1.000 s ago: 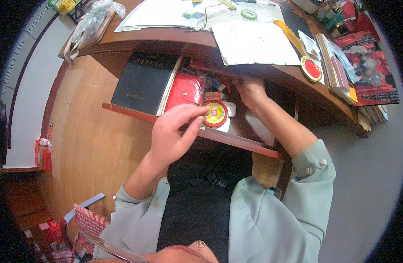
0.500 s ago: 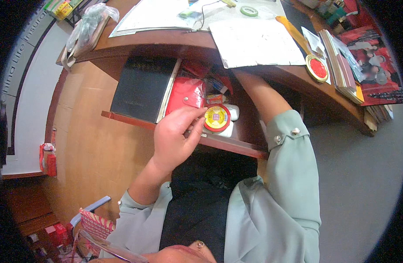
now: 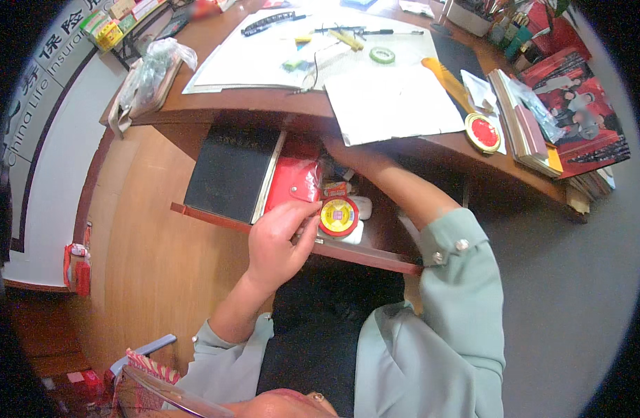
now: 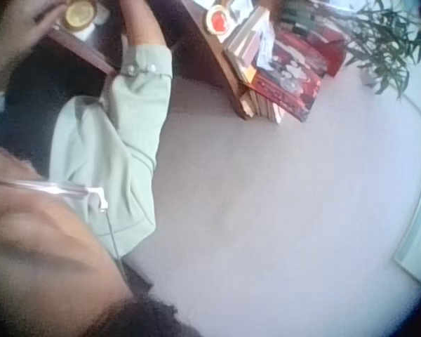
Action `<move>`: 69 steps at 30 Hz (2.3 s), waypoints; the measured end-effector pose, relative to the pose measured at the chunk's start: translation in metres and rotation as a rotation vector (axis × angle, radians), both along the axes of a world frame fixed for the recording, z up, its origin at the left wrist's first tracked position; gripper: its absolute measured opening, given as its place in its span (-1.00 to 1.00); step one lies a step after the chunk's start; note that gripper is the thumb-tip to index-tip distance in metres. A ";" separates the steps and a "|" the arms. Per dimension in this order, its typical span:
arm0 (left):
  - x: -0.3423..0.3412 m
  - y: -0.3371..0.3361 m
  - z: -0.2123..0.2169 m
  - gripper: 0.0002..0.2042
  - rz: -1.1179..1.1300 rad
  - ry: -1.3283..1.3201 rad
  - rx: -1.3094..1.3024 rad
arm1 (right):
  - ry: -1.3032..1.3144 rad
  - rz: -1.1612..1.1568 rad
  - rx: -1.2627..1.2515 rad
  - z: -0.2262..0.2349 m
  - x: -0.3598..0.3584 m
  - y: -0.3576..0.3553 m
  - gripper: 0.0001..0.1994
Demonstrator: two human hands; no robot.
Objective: The person clears a cluttered desk by picking up various small items and placing them into an open drawer. They handle a red packet, a blue card, a white box, a pink case, a round tin, a small white bottle, a smartphone, and several papers, moving them from the desk surface into the drawer one by one.
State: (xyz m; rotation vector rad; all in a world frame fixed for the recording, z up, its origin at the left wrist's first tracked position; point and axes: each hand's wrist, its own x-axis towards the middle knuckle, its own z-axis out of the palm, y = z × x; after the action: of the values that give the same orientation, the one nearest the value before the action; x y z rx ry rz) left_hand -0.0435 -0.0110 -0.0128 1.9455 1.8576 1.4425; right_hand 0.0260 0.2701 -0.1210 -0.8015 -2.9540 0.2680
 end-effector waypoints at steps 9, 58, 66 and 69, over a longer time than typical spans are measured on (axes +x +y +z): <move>-0.007 0.010 0.033 -0.70 -0.134 -0.184 -0.134 | 0.116 0.188 -0.256 0.132 0.129 -0.139 -0.59; 0.044 0.059 0.035 -0.12 -0.377 -1.364 -0.538 | 1.008 -0.240 -0.563 0.126 0.240 -0.196 -0.77; 0.062 0.112 0.026 -0.38 -0.400 -1.346 -0.803 | 1.043 -0.394 -0.079 0.114 0.267 -0.211 -0.62; 0.071 0.145 0.003 -0.49 -0.222 -1.358 -0.856 | 1.102 -0.404 -0.083 0.106 0.277 -0.215 -0.63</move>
State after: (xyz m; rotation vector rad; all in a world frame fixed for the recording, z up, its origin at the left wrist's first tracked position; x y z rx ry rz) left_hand 0.0275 0.1336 -0.0095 0.4372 1.1394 1.0616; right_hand 0.3032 0.0547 -0.0152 -0.8483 -1.7357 0.5698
